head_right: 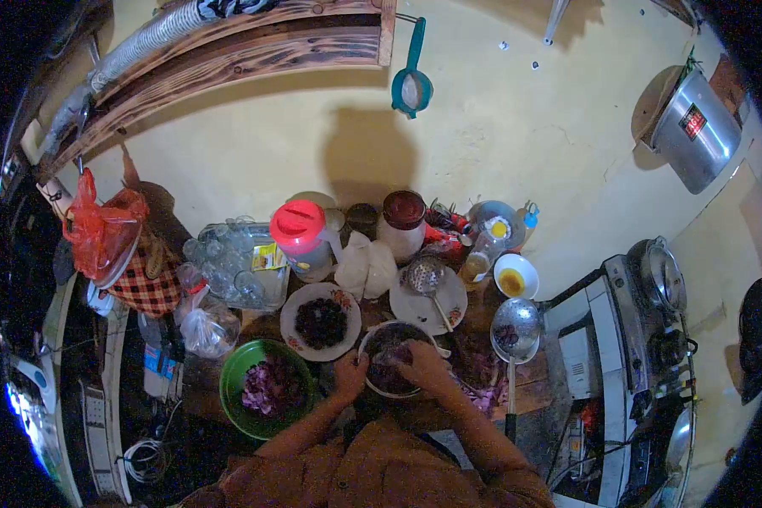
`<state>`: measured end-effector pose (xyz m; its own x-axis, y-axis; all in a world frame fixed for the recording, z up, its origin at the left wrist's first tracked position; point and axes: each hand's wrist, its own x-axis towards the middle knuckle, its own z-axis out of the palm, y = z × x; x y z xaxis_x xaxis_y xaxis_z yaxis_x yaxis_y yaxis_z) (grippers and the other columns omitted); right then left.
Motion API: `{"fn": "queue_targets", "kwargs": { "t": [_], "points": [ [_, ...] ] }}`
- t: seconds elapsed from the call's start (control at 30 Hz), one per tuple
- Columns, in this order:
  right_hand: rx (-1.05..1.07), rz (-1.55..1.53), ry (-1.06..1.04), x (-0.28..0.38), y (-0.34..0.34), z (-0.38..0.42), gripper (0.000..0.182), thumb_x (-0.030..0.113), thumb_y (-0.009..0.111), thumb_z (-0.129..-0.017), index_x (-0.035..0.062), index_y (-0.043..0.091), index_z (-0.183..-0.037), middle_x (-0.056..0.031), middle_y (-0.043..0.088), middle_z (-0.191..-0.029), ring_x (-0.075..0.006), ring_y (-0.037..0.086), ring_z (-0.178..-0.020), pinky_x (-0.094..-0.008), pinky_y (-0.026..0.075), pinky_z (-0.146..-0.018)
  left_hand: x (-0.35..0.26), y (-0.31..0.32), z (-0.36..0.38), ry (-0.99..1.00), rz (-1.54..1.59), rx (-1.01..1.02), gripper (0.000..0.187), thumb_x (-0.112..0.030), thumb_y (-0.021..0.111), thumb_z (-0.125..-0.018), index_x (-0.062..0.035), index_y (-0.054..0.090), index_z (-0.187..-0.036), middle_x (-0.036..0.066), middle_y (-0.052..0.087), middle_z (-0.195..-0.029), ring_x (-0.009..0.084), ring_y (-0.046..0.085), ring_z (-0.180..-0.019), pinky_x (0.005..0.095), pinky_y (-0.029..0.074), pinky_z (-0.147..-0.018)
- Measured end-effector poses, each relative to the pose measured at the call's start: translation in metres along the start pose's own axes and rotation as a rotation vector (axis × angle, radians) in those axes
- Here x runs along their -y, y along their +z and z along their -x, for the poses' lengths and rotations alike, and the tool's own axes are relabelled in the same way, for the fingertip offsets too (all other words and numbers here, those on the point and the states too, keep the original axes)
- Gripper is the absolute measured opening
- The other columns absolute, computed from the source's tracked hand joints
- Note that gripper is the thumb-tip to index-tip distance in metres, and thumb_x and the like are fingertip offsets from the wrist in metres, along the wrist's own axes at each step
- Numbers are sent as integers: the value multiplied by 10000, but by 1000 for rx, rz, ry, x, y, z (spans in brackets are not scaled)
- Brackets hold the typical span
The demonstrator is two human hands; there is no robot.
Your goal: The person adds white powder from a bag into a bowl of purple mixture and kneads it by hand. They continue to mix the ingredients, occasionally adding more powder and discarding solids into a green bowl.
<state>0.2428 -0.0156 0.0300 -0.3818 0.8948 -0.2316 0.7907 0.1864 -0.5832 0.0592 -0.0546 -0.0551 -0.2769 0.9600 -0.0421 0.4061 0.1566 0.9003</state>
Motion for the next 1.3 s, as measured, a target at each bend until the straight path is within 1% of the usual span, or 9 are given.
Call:
{"fn": "queue_targets", "kwargs": {
  "t": [0.17,0.63,0.8,0.93,1.0,1.03,1.1,1.2,1.3],
  "points": [
    [-240,93,-100,-8,78,-23,571,403,589,-767,-33,460,-1112,-261,524,-1069,-388,535,-953,-446,441,-817,1,3,0,-31,30,3,305,-259,544,-813,33,521,-729,231,515,-631,393,531,-595,425,386,-537],
    [24,246,206,-8,69,-54,451,428,582,-765,5,554,-923,-202,597,-779,-352,604,-765,-443,489,-671,-8,-6,-5,-10,-146,-2,344,-295,523,-826,20,534,-689,228,514,-606,427,522,-614,452,384,-538],
    [-537,243,-135,20,29,-9,453,322,663,-709,7,543,-1012,-205,597,-829,-357,594,-784,-424,476,-705,-17,-12,2,-11,-44,10,341,-284,519,-820,28,522,-680,226,496,-592,411,524,-598,440,382,-541],
    [-11,59,-332,-5,32,12,521,293,698,-682,4,517,-1076,-245,562,-941,-381,554,-897,-423,445,-783,-18,-12,5,-47,-14,41,347,-280,510,-824,34,522,-676,224,499,-592,394,525,-571,427,384,-536],
    [225,-187,66,3,17,15,602,337,709,-663,25,499,-1132,-270,507,-1057,-401,485,-1016,-426,412,-845,-16,-11,5,-50,-18,47,343,-276,512,-825,33,526,-675,225,502,-590,394,529,-574,430,385,-536],
    [225,-187,66,3,18,13,602,337,709,-663,25,499,-1132,-270,507,-1057,-401,485,-1016,-426,412,-845,-15,-11,4,-51,-21,50,339,-272,513,-825,31,529,-674,225,505,-589,394,534,-577,434,387,-536],
    [-184,87,-100,2,28,4,682,365,721,-642,69,462,-1200,-251,485,-1111,-426,454,-1041,-450,415,-851,-14,-10,6,-41,-42,28,341,-273,516,-825,32,527,-672,230,507,-594,399,537,-589,442,386,-538],
    [6,260,-26,4,58,-8,744,390,701,-672,76,382,-1267,-237,407,-1227,-450,401,-1112,-536,408,-856,-9,-7,7,-21,-82,6,344,-278,515,-827,31,529,-679,241,513,-609,411,540,-614,457,389,-545],
    [-16,414,-5,-3,73,-24,701,374,719,-634,101,425,-1209,-211,493,-1091,-416,480,-1002,-485,453,-802,5,-1,5,10,-97,-11,341,-286,510,-831,26,539,-699,247,522,-628,424,536,-638,462,396,-553]
  ]
}}
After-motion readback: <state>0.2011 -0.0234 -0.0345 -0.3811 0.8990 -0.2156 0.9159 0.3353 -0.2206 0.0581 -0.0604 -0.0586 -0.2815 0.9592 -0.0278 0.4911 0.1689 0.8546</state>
